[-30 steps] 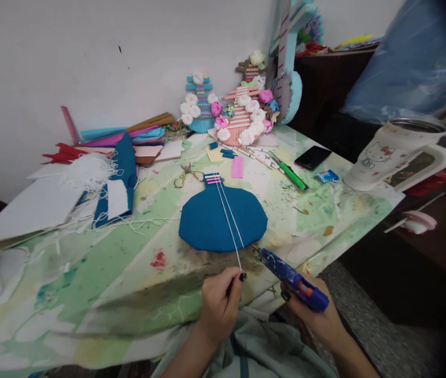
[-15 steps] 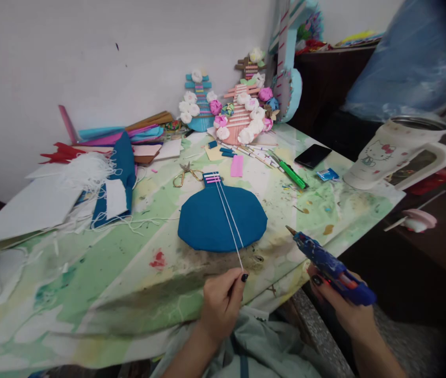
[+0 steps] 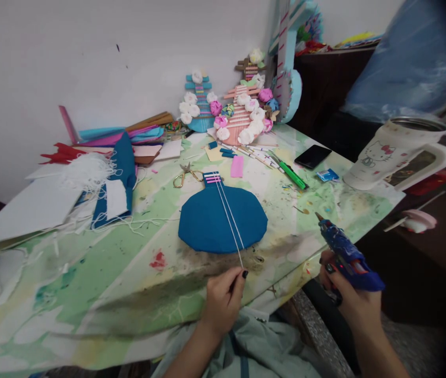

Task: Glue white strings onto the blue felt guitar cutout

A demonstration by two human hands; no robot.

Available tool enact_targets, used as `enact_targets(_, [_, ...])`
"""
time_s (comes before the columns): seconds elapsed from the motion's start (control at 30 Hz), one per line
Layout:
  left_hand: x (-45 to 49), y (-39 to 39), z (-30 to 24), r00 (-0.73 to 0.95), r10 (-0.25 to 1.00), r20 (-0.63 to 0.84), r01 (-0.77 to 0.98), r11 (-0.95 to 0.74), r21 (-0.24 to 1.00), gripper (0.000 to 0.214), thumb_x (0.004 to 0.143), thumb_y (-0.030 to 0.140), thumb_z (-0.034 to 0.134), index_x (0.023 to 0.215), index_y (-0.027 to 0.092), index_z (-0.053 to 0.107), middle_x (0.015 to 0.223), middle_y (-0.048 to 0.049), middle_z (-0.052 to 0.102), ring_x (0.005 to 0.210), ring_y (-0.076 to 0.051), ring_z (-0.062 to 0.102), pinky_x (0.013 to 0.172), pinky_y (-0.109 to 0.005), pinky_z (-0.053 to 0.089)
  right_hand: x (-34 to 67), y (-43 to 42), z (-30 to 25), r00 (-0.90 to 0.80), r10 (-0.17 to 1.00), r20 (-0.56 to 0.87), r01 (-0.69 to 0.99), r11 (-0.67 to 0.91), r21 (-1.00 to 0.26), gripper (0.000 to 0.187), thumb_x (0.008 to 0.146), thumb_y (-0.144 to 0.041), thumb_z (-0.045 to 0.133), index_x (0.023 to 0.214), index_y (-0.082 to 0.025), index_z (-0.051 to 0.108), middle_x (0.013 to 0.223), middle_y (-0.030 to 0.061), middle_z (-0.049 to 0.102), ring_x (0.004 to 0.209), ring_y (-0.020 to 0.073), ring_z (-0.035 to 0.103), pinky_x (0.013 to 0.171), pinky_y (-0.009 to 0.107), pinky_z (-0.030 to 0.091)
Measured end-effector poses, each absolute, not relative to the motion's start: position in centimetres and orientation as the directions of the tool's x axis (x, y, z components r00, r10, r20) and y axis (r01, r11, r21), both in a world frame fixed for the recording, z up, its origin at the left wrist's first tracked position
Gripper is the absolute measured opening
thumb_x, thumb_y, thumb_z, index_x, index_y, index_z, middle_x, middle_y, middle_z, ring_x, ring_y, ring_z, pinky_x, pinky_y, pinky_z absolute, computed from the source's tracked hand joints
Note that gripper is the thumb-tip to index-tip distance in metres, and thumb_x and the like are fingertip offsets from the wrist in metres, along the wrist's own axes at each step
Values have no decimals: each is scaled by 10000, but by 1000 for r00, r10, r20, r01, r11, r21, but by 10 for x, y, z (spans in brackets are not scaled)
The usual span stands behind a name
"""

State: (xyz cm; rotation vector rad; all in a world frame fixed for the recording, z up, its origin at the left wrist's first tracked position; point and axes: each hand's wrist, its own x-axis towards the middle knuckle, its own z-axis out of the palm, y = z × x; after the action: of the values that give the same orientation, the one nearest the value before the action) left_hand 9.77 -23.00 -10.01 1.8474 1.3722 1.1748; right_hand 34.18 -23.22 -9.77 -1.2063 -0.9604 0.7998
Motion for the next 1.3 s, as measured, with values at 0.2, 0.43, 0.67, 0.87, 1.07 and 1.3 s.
enact_targets(0.2, [99,-223,-112,-28,997,76,328,-63,943,303,885,350,488,823,121,677,448,24,491,401,-93,477,448,-188,360,349,-226,-97,447,873,197,84,178,-980,316,695,-303,647,987,-195,599,809,25,569,569,137,466,511,285,369])
enact_targets(0.43, [105,-215,-112,-39,985,-166,-26,165,986,425,807,517,548,798,102,641,401,46,458,338,-78,406,378,-182,323,367,-208,-101,377,816,437,693,64,-718,318,771,-407,566,988,-175,587,904,58,541,835,239,523,753,388,416])
enact_targets(0.67, [107,-213,-110,-49,981,-190,-79,185,979,483,750,592,591,757,110,625,381,50,454,324,-73,397,367,-179,306,373,-189,-98,439,705,557,815,-52,-577,552,754,-526,599,1090,-94,670,923,126,660,785,257,625,752,389,494])
enact_targets(0.87, [108,-211,-108,-49,979,-197,-97,191,977,496,732,605,602,747,109,613,373,52,452,321,-73,394,369,-183,304,378,-170,-96,517,635,575,819,-171,-547,557,740,-486,618,1104,-68,670,942,171,709,803,310,659,759,429,506])
enact_targets(1.07, [108,-212,-107,-51,980,-194,-102,188,977,494,720,608,611,736,114,612,380,53,454,327,-74,396,372,-187,307,376,-149,-102,420,652,632,882,-129,-453,524,774,-312,533,1215,-37,599,1129,206,643,1011,331,614,891,464,471])
enact_targets(1.3, [106,-212,-107,-40,977,-210,-100,205,974,497,718,608,609,733,111,613,384,52,454,330,-74,394,369,-187,303,359,-160,-87,359,669,651,911,-100,-400,441,775,-287,550,1153,-73,632,1216,222,595,1115,382,529,942,573,396])
